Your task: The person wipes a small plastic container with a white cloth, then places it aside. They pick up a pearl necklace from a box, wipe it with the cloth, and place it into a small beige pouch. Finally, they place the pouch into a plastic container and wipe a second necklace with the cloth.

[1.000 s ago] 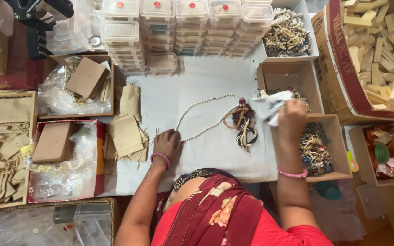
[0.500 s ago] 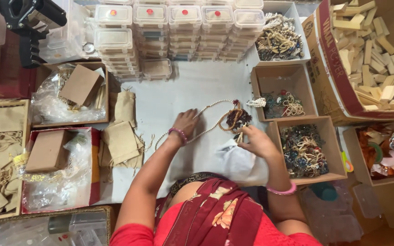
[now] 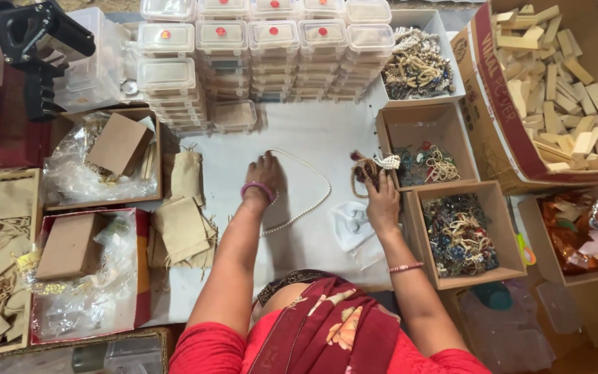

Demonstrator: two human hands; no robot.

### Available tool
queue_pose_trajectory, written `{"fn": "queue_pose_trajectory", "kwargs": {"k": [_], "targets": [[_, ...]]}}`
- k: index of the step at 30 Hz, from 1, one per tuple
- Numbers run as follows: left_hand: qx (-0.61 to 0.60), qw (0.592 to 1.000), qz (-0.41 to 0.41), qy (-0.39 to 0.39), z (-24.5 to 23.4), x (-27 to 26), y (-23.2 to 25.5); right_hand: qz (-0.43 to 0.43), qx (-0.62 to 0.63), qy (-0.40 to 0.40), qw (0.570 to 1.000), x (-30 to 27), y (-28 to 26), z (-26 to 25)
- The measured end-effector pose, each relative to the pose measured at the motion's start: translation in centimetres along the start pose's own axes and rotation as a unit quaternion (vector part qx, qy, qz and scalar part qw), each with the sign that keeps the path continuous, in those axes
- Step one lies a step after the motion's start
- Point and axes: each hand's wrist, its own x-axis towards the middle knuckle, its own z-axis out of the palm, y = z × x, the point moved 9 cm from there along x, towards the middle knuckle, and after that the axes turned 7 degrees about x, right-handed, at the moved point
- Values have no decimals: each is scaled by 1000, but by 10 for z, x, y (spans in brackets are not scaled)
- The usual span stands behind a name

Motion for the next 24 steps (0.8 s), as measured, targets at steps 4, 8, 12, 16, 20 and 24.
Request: {"fn": "queue_pose_trajectory", "kwargs": {"k": [4,8,12,16,20,24], "targets": [[-38,999,-37,-6,9,-18,-41,-139,63,-17,988,-23,-84,-45],[-122,990,-68,31,31,-33,-60,-271,151,-53,949,-56,-145,-59],[-133,983,-55,116,67,-33,-55,-163,119,-88,975,-22,-141,-39],[-176,976,-68,107,29,-64,-50,33,-16,-77,996,33,-69,-29],[-174,975,-85,107,20,-90,-38,124,-25,-95,987,41,-33,-31],[-158,978,-107,80,23,-94,-38,97,108,-99,984,63,1,-6]]}}
